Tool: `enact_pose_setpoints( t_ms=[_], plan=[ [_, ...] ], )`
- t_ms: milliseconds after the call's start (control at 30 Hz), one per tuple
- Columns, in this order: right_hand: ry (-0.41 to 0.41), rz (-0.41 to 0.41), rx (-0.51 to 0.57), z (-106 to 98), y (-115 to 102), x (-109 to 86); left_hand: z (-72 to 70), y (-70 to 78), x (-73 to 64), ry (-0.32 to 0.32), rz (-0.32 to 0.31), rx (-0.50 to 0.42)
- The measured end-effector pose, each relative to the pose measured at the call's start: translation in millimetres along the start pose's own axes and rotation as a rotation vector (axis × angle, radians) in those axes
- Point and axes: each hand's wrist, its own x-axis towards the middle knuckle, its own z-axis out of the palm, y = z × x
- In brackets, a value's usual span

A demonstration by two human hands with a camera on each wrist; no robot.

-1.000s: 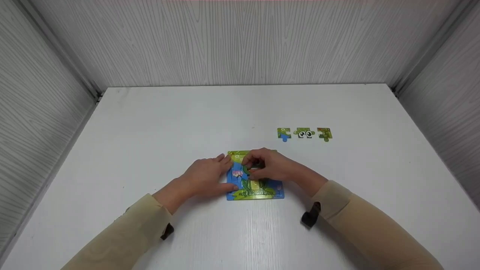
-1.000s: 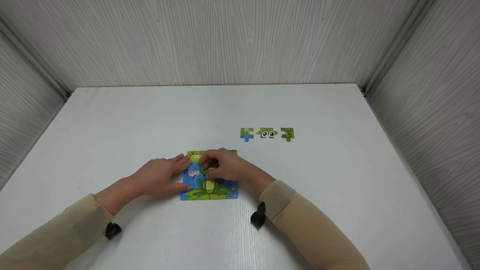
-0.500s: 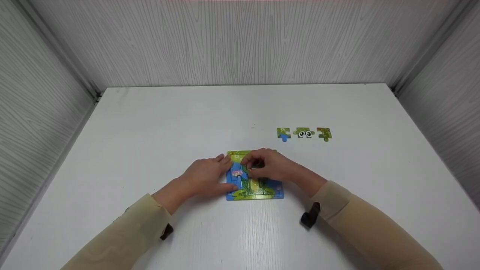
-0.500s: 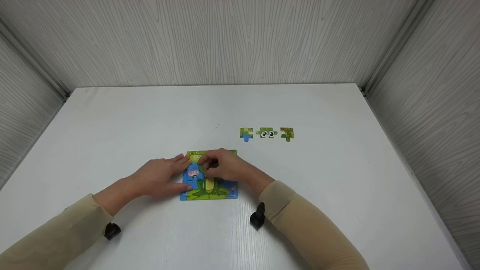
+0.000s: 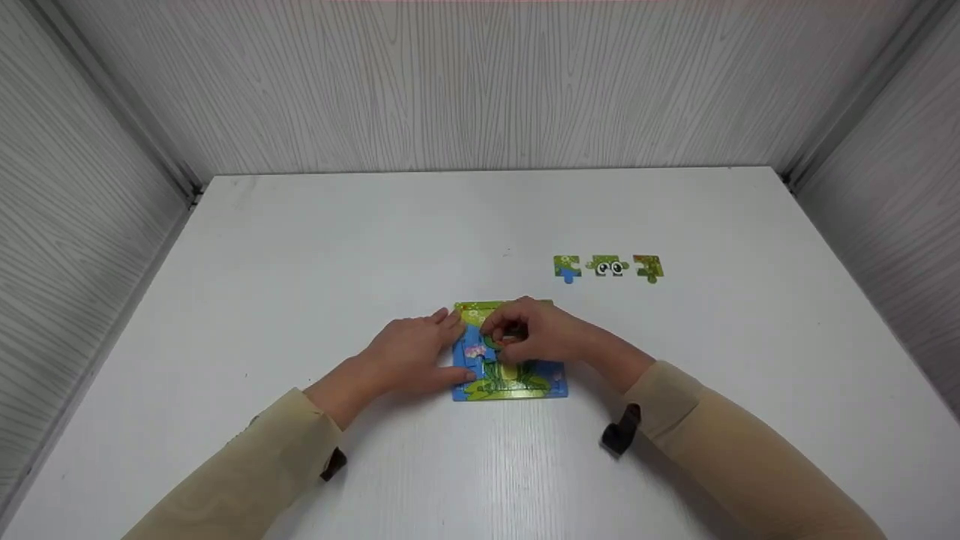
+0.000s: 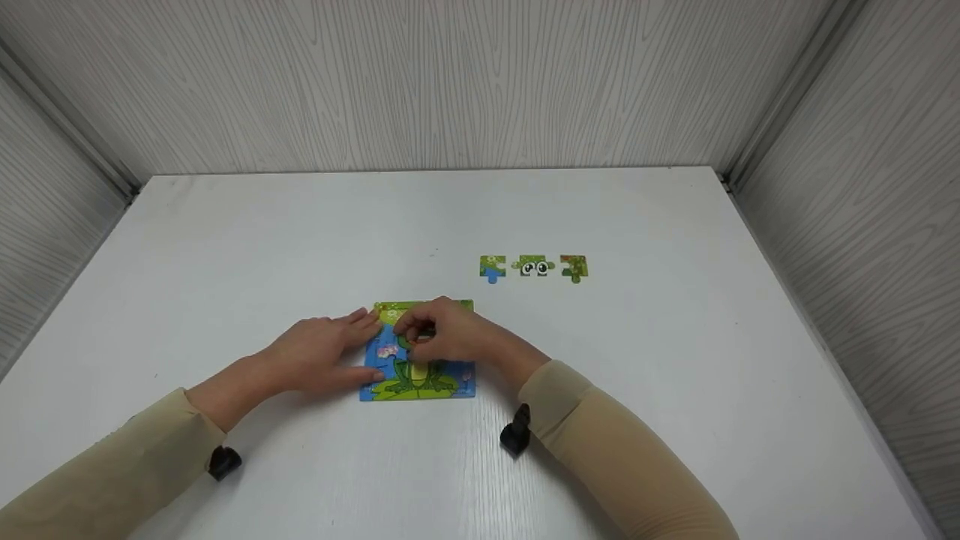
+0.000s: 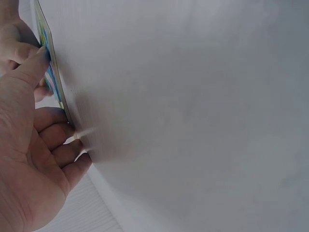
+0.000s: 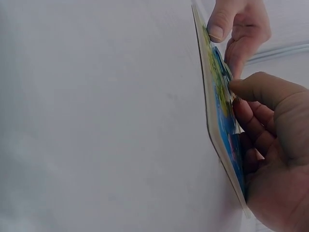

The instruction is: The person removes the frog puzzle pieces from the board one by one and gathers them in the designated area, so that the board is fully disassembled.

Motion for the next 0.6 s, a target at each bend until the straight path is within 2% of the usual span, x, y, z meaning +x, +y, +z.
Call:
enact_pose_setpoints(
  t_ms=[167, 600],
  plan=[
    [-0.009, -0.033, -0.023, 1.0, 1.3, 1.4, -0.4, 0.0, 0.0, -0.004, -0.008, -0.003],
    [0.012, -0.058, -0.122, 3.5, -1.3, 2.0, -0.4, 0.8, -0.3, 0.005, -0.006, 0.000]
  ],
)
